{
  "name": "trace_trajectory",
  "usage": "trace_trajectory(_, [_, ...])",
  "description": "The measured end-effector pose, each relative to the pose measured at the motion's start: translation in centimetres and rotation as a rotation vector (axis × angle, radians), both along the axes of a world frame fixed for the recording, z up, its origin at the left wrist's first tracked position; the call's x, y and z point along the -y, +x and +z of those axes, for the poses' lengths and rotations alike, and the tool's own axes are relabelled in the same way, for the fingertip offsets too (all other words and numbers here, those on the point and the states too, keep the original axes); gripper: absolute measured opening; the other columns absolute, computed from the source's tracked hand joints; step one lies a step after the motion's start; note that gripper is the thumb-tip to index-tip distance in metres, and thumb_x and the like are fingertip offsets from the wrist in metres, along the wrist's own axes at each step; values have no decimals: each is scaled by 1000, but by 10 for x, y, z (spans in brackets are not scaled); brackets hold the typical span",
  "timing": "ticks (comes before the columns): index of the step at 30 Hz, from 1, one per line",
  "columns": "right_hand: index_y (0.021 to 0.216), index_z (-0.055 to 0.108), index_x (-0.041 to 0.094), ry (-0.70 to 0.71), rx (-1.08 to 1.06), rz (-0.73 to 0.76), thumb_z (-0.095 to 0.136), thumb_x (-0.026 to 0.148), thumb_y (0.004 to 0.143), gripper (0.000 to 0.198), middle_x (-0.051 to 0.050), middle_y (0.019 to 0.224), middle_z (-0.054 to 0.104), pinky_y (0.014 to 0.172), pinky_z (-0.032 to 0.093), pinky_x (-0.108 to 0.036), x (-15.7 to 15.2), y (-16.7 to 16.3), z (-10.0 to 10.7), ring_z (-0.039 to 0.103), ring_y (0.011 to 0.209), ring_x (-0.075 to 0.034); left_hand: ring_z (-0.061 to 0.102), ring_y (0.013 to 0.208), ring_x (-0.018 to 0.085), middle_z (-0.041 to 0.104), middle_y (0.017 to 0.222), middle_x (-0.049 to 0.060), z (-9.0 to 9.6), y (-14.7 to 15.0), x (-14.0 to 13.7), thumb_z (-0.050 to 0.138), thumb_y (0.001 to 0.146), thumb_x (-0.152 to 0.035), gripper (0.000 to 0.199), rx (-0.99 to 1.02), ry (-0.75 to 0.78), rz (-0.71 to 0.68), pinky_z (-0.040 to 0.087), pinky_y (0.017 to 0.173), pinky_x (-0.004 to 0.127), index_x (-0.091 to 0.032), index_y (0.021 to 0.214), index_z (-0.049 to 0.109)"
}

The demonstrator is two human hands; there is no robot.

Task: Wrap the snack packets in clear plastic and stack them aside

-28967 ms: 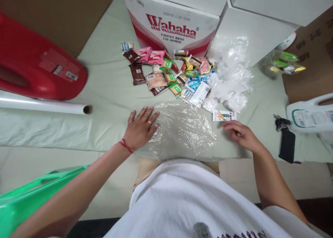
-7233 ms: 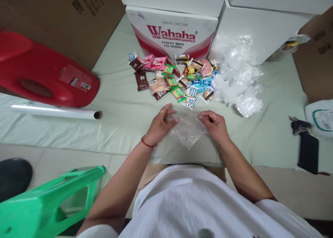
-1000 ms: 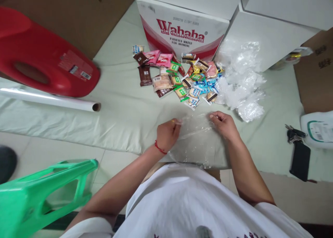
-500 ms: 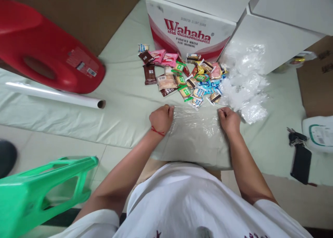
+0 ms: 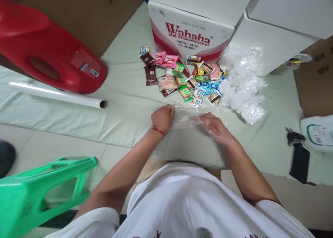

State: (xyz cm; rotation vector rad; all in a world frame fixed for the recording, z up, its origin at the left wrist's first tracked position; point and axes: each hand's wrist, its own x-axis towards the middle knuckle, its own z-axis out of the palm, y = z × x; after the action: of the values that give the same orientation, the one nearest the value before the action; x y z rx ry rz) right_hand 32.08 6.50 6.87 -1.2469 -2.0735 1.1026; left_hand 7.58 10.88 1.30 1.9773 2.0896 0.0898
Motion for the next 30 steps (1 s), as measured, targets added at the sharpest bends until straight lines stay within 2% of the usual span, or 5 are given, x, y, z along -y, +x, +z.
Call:
trace_trajectory(9, [137, 70, 23, 348, 206, 397, 60, 38, 104, 38, -13, 128, 72, 103, 47, -46, 20, -8, 18, 57, 117, -28, 73, 94, 31, 79, 107, 16, 2, -3, -2, 39, 107, -45, 43, 13, -21, 3, 37, 68, 34, -19, 110, 73])
trace_trajectory(15, [149, 62, 23, 439, 434, 433, 51, 15, 102, 49, -15, 150, 62, 109, 45, -54, 37, 4, -7, 54, 132, -31, 73, 93, 31, 79, 105, 16, 2, -9, -8, 37, 108, -44, 44, 17, 5, -9, 37, 70, 34, -18, 107, 73])
trace_trajectory(20, [130, 73, 21, 206, 78, 465, 43, 35, 107, 40, -14, 126, 75, 112, 46, -51, 28, 8, -6, 62, 126, -28, 73, 95, 32, 79, 105, 17, 1, -8, -8, 37, 108, -44, 45, -1, 6, -12, 37, 70, 35, -17, 109, 73])
trace_trajectory(25, [112, 80, 21, -185, -51, 493, 26, 68, 109, 72, -10, 106, 78, 103, 49, -41, 12, 4, 4, 69, 101, -24, 73, 94, 32, 79, 105, 17, 2, -6, -7, 38, 107, -44, 44, -11, 0, 1, 37, 70, 34, -18, 109, 73])
trace_trajectory(30, [102, 83, 20, -516, -40, 217, 24, 88, 97, 91, -9, 101, 79, 89, 51, -35, 9, 1, -1, 70, 95, -24, 72, 92, 31, 78, 104, 16, -1, -7, -7, 37, 107, -43, 44, -10, 31, -1, 37, 69, 34, -18, 108, 74])
